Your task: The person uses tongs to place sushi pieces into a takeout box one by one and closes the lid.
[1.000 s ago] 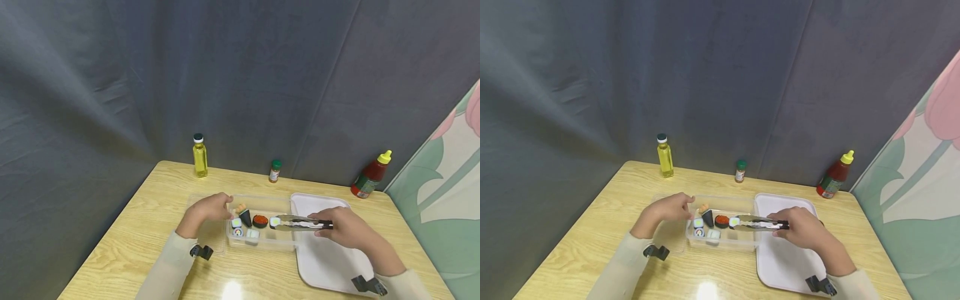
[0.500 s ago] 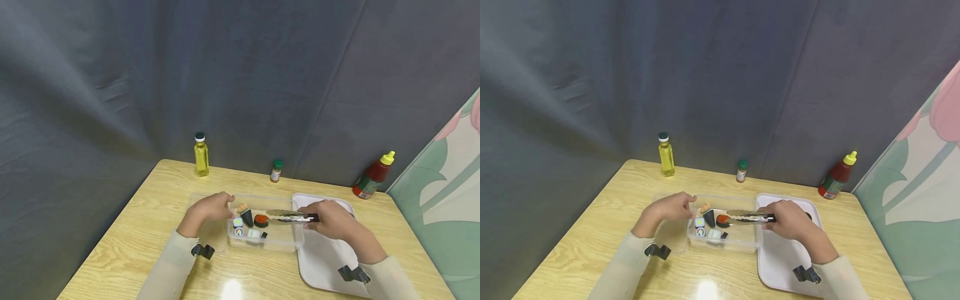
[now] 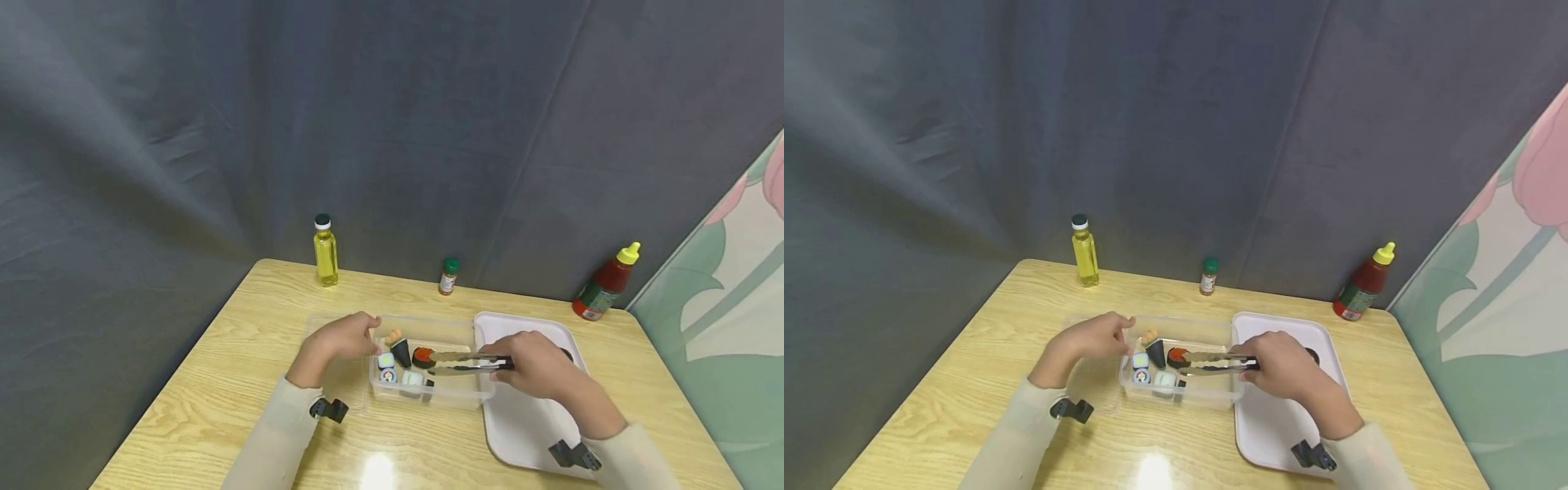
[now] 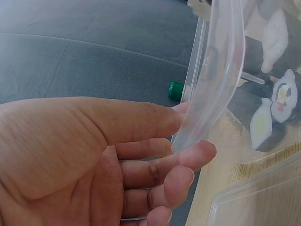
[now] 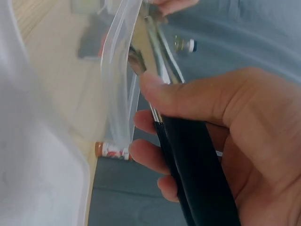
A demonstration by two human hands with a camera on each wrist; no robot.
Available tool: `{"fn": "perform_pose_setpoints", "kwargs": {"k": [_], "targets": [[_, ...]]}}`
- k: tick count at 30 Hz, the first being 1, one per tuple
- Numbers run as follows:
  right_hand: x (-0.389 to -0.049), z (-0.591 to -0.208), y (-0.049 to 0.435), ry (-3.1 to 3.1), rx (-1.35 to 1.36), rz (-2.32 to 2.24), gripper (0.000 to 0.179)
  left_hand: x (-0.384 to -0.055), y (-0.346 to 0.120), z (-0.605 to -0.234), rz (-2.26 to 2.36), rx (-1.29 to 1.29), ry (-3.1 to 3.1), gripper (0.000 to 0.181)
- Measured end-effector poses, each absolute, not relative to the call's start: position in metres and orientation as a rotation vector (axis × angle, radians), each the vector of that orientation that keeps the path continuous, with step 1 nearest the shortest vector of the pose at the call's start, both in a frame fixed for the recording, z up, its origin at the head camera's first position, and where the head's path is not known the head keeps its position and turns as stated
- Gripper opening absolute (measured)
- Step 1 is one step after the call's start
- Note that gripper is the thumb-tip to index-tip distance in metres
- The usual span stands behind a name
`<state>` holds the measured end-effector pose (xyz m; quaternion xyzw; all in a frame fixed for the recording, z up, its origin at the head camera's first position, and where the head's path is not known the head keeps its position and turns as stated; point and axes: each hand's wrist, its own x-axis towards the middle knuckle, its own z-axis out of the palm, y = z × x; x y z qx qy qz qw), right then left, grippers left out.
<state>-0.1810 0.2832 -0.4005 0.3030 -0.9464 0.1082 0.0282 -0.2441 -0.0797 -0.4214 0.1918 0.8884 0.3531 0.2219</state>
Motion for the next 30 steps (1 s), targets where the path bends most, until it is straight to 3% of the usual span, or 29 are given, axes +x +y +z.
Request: {"fn": "perform_pose_setpoints", "kwargs": {"k": [12,30], "targets": [[-0.180,-0.403,0.261,-2.865,1.085,0.187,0.026,-0.245,-0.081,-0.423,0.968,0.538,2.465,0.066],[-0.165,-0.394,0.283,-2.931,0.864,0.095,0.035,-0.243,-0.080,-0.421,0.970,0.512,2.465,0.068]]}}
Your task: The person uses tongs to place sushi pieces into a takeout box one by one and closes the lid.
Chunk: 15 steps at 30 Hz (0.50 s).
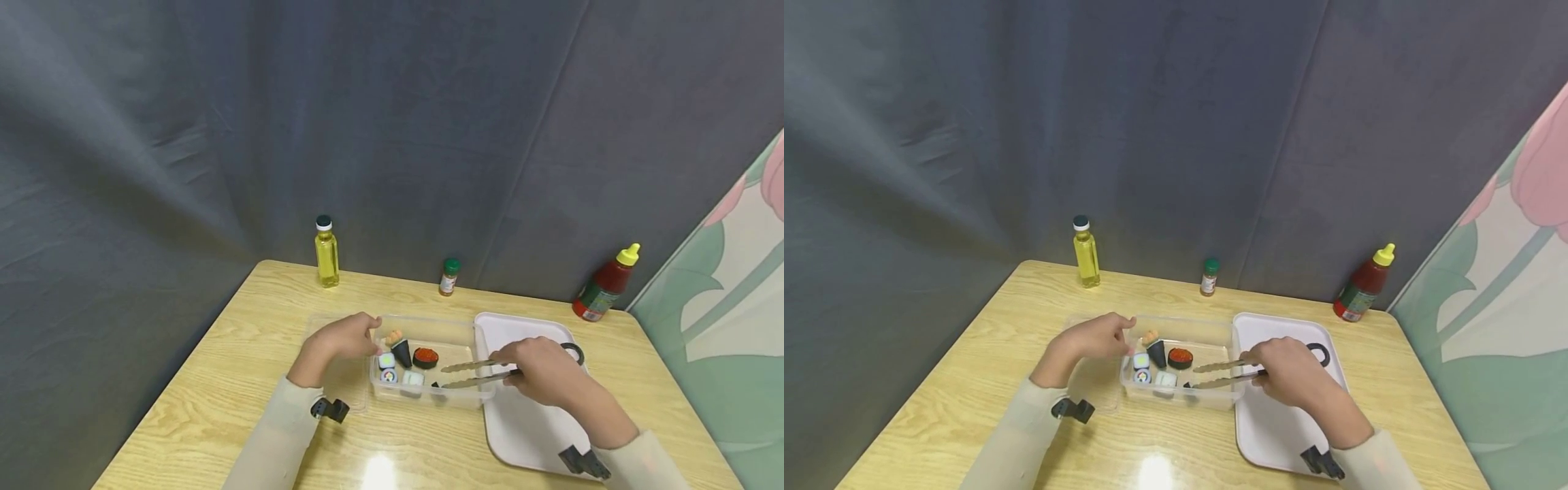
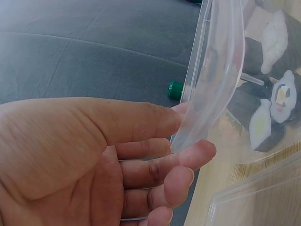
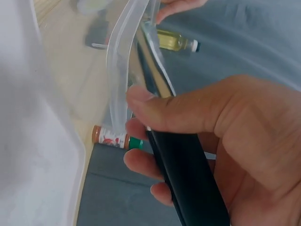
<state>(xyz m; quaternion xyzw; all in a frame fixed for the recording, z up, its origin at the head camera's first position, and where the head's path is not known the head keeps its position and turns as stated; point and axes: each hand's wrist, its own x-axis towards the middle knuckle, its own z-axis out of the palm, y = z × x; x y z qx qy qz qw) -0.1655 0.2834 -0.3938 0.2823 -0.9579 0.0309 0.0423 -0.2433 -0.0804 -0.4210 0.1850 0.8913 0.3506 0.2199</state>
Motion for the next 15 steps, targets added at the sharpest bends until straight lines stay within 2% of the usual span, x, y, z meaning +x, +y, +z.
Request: {"fn": "perform_pose_setpoints", "kwargs": {"k": [15], "targets": [[-0.143,-0.406,0.324,-2.978,0.518,0.436,0.061,-0.244,-0.081,-0.425,0.975,0.555,2.465,0.064]]}}
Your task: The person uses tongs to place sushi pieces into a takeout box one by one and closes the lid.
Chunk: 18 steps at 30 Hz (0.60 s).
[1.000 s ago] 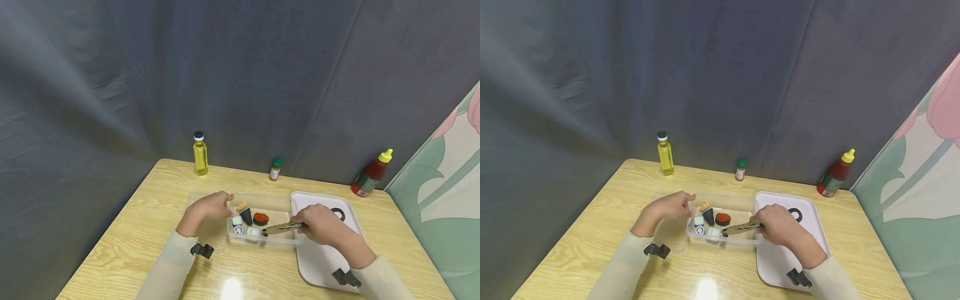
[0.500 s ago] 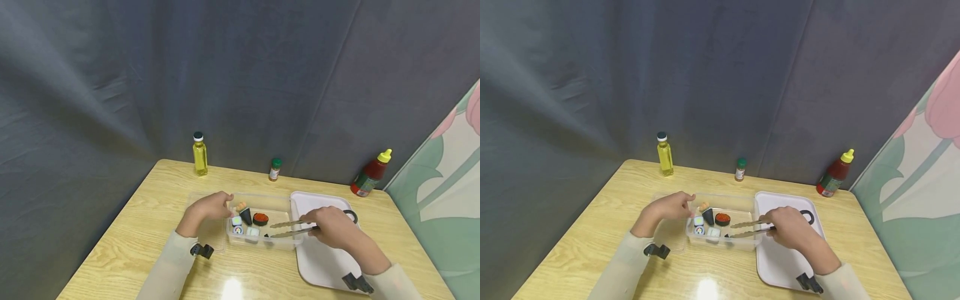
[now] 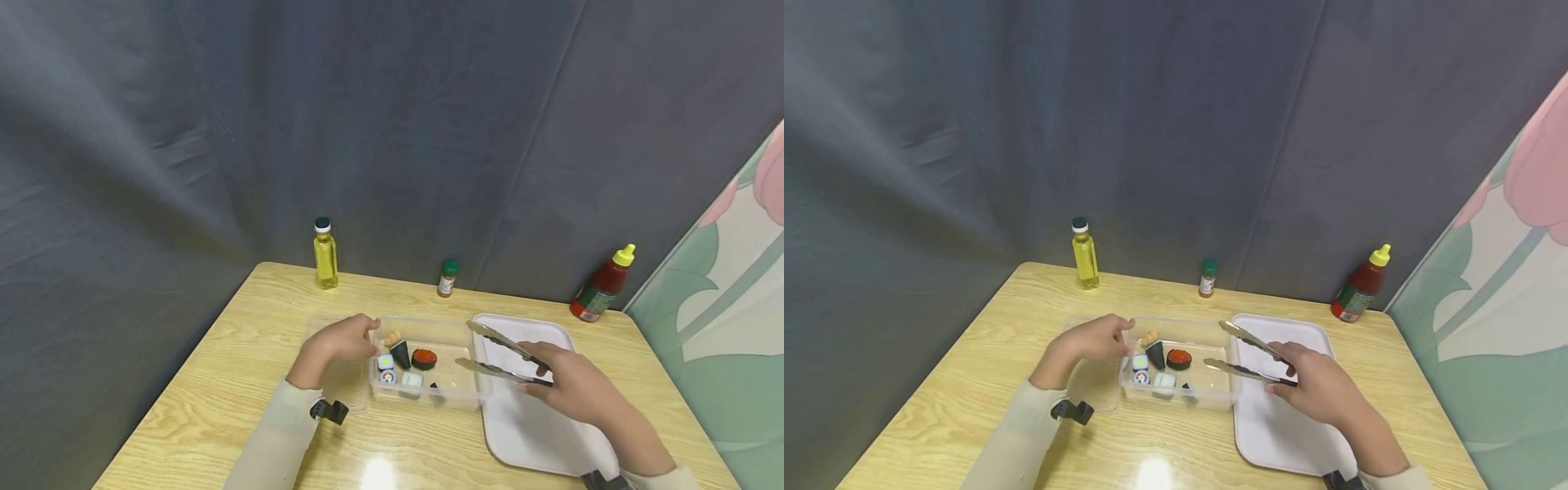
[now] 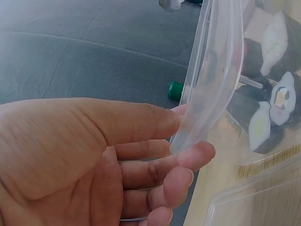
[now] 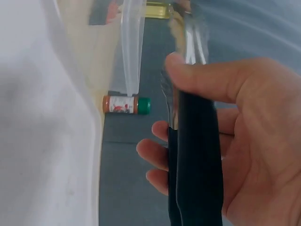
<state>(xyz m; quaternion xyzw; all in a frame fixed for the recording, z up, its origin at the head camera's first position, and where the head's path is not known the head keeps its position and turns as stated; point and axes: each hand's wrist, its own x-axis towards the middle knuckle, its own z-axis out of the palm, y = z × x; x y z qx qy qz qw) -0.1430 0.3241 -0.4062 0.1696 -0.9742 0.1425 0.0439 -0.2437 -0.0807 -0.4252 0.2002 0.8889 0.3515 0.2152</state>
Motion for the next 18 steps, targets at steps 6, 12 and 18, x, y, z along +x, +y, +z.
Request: {"fn": "perform_pose_setpoints", "kwargs": {"k": [6,12,18], "targets": [[-0.137,-0.411,0.336,-2.951,0.482,0.495,0.061,-0.244,-0.081,-0.426,0.973,0.543,2.485,0.065],[-0.131,-0.419,0.352,-2.983,0.308,0.533,0.069,-0.243,-0.083,-0.431,1.061,0.541,2.406,0.064],[-0.129,-0.424,0.376,-3.036,0.022,0.612,0.088,-0.242,-0.082,-0.428,1.088,0.571,2.395,0.061]]}}
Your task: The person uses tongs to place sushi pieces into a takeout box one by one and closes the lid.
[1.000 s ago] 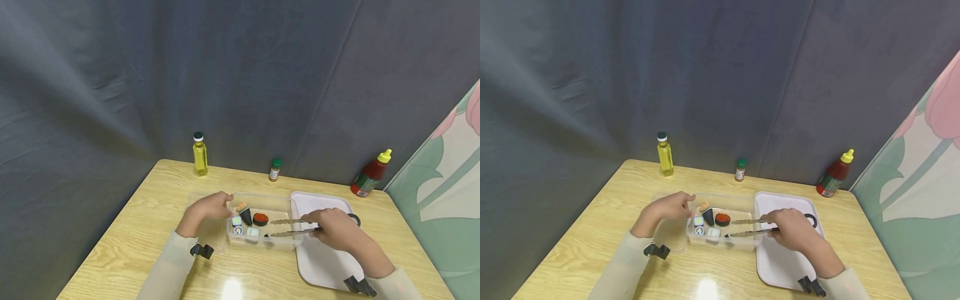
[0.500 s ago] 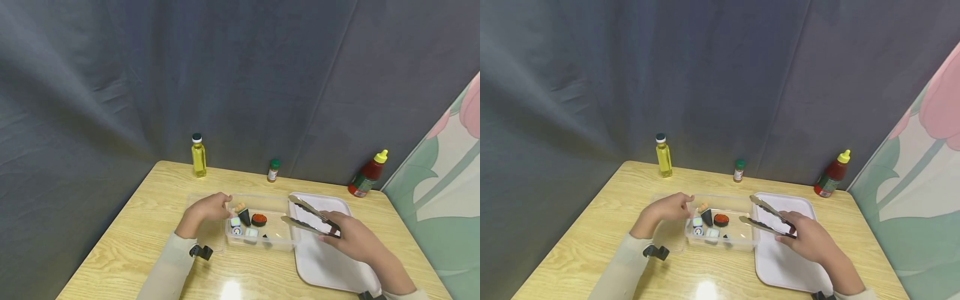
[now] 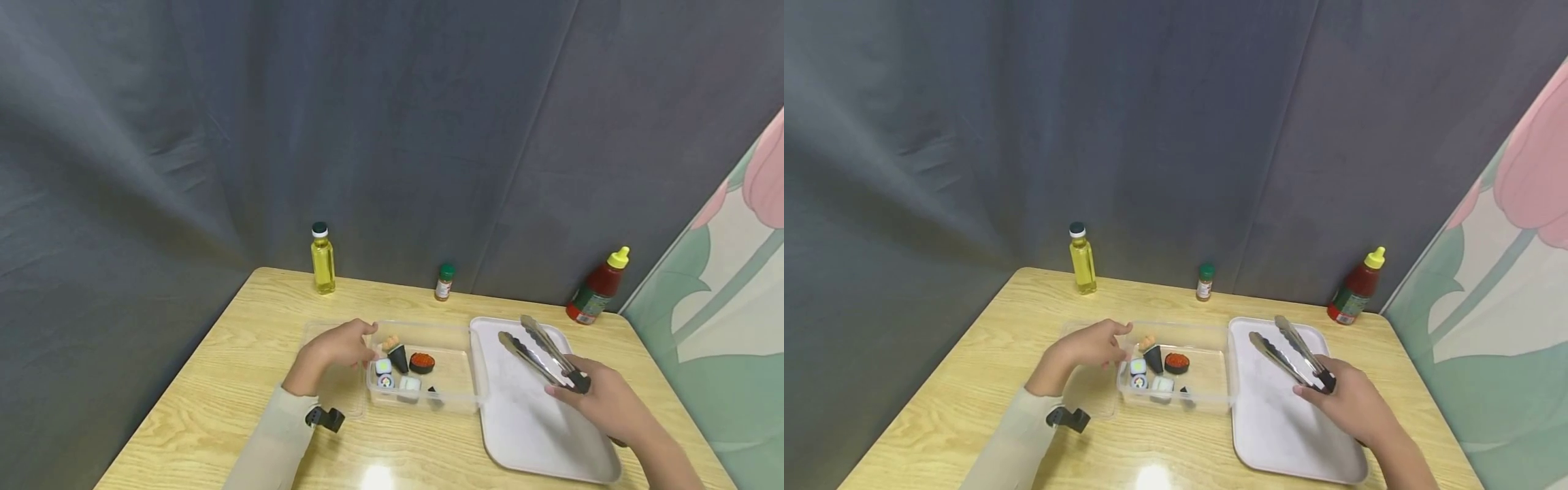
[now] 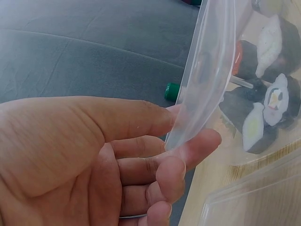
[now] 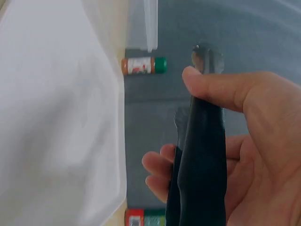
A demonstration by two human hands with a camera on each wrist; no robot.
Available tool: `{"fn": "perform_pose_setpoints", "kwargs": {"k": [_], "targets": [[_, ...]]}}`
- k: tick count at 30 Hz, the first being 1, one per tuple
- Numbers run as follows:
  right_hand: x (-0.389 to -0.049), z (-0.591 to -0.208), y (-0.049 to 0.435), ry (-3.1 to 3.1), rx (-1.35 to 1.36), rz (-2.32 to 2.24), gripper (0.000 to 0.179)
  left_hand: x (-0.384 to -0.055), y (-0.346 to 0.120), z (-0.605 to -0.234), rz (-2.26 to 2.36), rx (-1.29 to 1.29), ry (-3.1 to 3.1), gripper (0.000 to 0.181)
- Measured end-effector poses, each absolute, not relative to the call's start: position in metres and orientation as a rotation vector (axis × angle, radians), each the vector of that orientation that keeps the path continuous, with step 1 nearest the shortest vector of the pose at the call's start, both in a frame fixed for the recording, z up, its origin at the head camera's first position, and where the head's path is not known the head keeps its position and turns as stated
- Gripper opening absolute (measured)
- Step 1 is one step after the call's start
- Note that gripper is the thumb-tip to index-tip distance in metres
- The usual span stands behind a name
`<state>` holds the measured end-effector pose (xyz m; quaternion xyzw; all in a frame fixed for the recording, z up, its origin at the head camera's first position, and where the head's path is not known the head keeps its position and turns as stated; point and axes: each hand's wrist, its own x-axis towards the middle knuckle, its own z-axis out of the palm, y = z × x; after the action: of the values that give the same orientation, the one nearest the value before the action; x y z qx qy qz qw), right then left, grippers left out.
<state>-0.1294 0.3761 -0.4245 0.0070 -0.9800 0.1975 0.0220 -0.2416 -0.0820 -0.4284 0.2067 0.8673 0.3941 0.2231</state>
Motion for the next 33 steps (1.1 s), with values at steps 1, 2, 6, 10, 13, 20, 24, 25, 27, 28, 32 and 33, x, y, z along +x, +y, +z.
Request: {"fn": "perform_pose_setpoints", "kwargs": {"k": [1,2,6,10,13,20,24,25,27,28,32,33], "targets": [[-0.130,-0.426,0.381,-3.046,-0.017,0.609,0.090,-0.242,-0.082,-0.428,1.088,0.571,2.392,0.062],[-0.130,-0.427,0.387,-3.047,-0.046,0.602,0.091,-0.242,-0.082,-0.428,1.089,0.572,2.387,0.062],[-0.131,-0.436,0.408,-3.064,-0.150,0.592,0.088,-0.242,-0.082,-0.429,1.089,0.567,2.375,0.065],[-0.131,-0.441,0.424,-3.122,-0.262,0.620,0.083,-0.242,-0.082,-0.431,1.081,0.560,2.368,0.068],[-0.131,-0.444,0.432,-3.149,-0.330,0.624,0.081,-0.242,-0.083,-0.431,1.077,0.564,2.372,0.068],[-0.128,-0.454,0.454,-3.172,-0.527,0.629,0.085,-0.244,-0.083,-0.431,1.082,0.566,2.374,0.066],[-0.130,-0.462,0.465,-3.175,-0.647,0.613,0.098,-0.247,-0.082,-0.431,1.099,0.571,2.361,0.066],[-0.131,-0.464,0.467,-3.173,-0.683,0.608,0.102,-0.247,-0.082,-0.431,1.099,0.570,2.360,0.066],[-0.131,-0.467,0.470,-3.170,-0.716,0.606,0.106,-0.247,-0.082,-0.431,1.091,0.574,2.365,0.066],[-0.132,-0.469,0.472,-3.170,-0.725,0.598,0.108,-0.246,-0.082,-0.431,1.083,0.573,2.369,0.066],[-0.133,-0.477,0.475,-3.165,-0.781,0.573,0.111,-0.244,-0.082,-0.430,1.038,0.561,2.393,0.066],[-0.135,-0.479,0.475,-3.158,-0.803,0.569,0.113,-0.243,-0.082,-0.429,1.029,0.558,2.399,0.066]]}}
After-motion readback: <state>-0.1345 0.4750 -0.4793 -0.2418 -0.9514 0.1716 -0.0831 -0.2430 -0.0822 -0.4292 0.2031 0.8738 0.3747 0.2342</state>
